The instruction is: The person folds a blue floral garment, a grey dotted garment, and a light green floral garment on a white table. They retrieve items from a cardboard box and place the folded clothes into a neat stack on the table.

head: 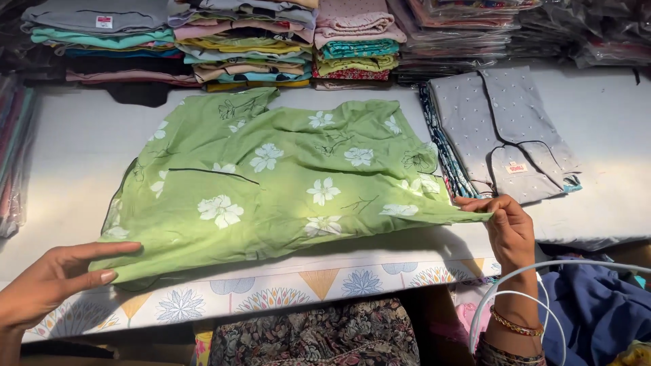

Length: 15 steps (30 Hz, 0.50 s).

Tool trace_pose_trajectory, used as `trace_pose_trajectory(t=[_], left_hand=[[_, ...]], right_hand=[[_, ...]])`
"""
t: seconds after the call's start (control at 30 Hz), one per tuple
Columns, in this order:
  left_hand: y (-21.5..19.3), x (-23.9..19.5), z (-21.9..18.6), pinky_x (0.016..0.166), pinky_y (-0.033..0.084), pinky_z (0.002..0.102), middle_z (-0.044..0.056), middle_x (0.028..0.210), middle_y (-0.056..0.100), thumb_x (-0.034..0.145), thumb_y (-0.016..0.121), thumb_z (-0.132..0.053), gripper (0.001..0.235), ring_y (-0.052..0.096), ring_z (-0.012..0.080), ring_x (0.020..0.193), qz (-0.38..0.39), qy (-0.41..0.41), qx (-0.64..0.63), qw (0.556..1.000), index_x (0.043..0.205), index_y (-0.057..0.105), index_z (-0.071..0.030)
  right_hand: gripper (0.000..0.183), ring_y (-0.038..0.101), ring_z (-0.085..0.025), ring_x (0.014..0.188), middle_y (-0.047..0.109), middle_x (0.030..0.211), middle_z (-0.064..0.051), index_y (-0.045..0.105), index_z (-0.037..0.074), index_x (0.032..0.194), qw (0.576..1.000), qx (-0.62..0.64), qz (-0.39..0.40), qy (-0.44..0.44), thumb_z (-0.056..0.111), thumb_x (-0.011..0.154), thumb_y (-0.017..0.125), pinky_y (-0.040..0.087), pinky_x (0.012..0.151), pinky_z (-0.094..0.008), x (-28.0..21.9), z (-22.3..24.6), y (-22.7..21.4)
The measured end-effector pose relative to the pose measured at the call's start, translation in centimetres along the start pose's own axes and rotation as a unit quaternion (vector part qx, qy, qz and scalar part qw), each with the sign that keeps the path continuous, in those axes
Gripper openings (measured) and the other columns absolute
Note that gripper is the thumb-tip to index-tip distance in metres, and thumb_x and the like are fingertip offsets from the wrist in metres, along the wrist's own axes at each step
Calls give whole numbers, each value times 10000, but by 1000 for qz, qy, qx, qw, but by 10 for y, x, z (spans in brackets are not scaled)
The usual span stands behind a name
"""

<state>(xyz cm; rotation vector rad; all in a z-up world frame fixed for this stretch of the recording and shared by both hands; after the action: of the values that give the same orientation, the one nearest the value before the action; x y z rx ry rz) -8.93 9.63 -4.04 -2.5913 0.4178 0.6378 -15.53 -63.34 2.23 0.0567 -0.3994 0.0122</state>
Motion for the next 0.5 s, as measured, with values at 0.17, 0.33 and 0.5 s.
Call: trace_pose_trajectory(t=[0.17,0.33,0.5], left_hand=[[0,-6,36,1221,293,452,107,1269,704,831,774,-129,416,590,241,1313,130,17,76,988,1246,777,-145],[-12,8,4,1224,442,402,14,1245,719,923,713,-316,296,625,188,1271,142,-101,283,943,1215,756,-299],[-31,67,-90,1074,511,459,22,1280,749,929,696,-361,389,684,244,1203,-63,27,307,949,1314,713,-305]], right_hand=[[200,480,-227,846,548,843,-134,594,-43,1014,970,-135,-17,203,137,1095,629,383,788,-379,-75,-77,-109],[312,759,-134,1009,806,1008,-44,701,71,1128,869,-405,134,251,220,856,737,567,888,-310,-3,-7,-19],[210,739,-146,958,777,992,-73,712,21,1127,921,-362,51,134,131,948,698,575,844,-295,110,-41,21]])
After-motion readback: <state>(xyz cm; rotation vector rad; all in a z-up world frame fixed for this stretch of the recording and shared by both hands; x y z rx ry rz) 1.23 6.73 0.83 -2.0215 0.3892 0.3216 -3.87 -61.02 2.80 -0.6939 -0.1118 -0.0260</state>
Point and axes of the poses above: each hand's wrist, its own x-axis towards the middle knuckle, its own y-axis out of the palm, z = x × y, the point moved 2 cm from there along x, towards the middle knuckle
